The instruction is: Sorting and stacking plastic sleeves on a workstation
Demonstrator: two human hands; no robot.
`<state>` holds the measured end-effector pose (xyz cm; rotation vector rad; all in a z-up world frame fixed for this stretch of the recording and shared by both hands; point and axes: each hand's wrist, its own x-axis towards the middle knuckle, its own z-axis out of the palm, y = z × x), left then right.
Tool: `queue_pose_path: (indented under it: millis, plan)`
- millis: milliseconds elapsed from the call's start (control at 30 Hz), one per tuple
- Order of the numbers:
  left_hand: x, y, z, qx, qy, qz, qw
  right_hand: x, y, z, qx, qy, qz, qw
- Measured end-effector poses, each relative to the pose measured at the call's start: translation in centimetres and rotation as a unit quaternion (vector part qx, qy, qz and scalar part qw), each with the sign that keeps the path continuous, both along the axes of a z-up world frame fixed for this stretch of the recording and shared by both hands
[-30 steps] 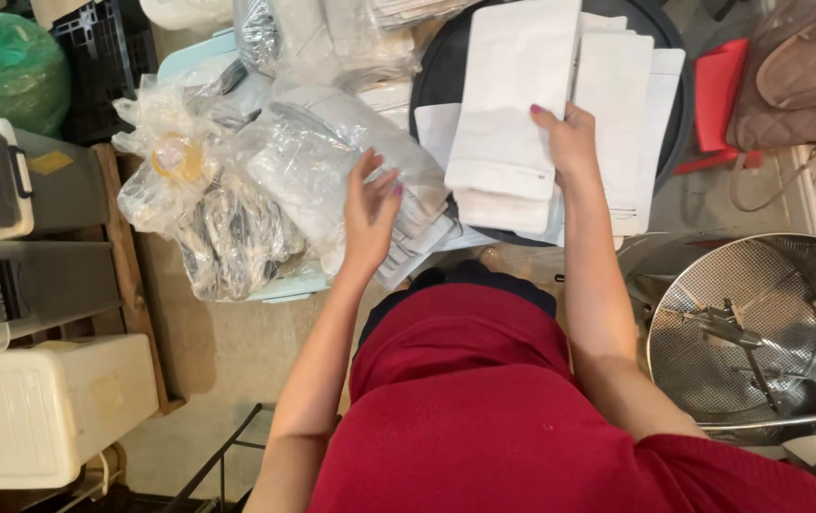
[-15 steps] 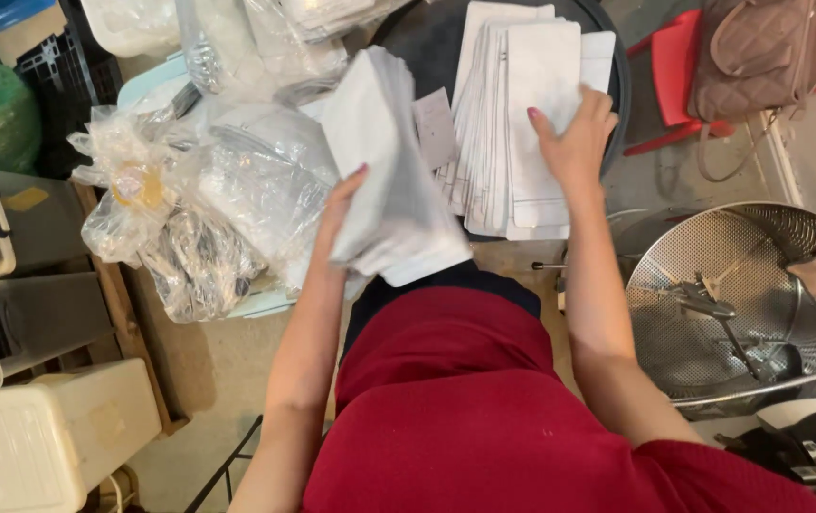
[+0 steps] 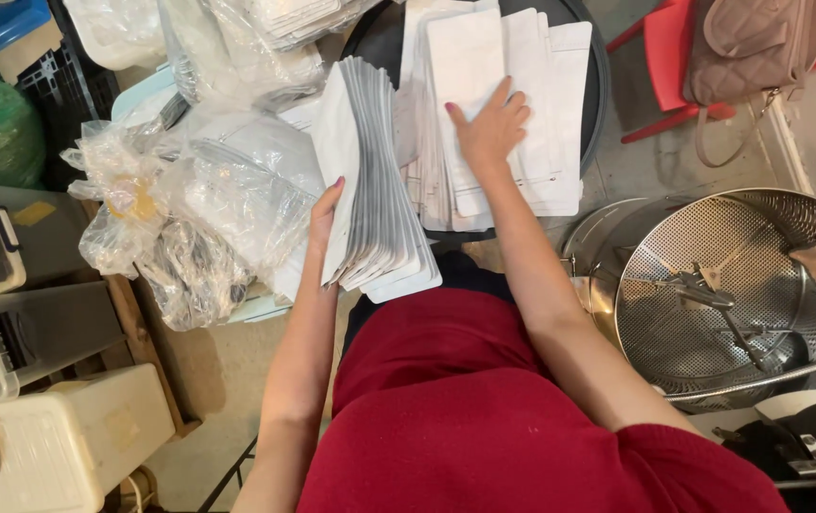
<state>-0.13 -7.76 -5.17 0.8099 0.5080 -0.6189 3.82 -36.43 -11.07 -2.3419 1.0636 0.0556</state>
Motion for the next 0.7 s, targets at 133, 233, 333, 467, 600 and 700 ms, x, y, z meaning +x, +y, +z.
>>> queue_pose_path:
  millis: [133,233,333,467,600,700]
  plan:
    - [-0.1,-1.6,0.1,0.035,0.007,-0.011,0.999,-1.0,-1.2,0.2,0.054,-0.047,0.051,0.996]
    - [-0.4,-1.7,-0.2,0.024,-0.003,0.011,1.000,-3.1,-5.0,1.0,-0.058,-0.079,0.046,0.994]
    - [-0.4,-1.2,-1.9,0.022,-0.051,0.006,0.998,-5.5,-9.2,0.1,-0.123,0.011,-0.071,0.990]
    - [-0.2,-1.1,-3.7,0.033,-0.024,0.052,0.998,-6.9,-11.0,-2.1,0.012,-0.040,-0.058,0.997]
    - [-0.5,-1.6,-3.8,0.037,0.009,0.077,0.996,-6.0,-12.4,-3.5,0.039,-0.030,-0.063,0.997]
    - [0.0,-1.2,-5.5,0.029,0.008,0.074,0.997,-5.2,-12.3,-3.6,0.024,-0.017,-0.054,0.998]
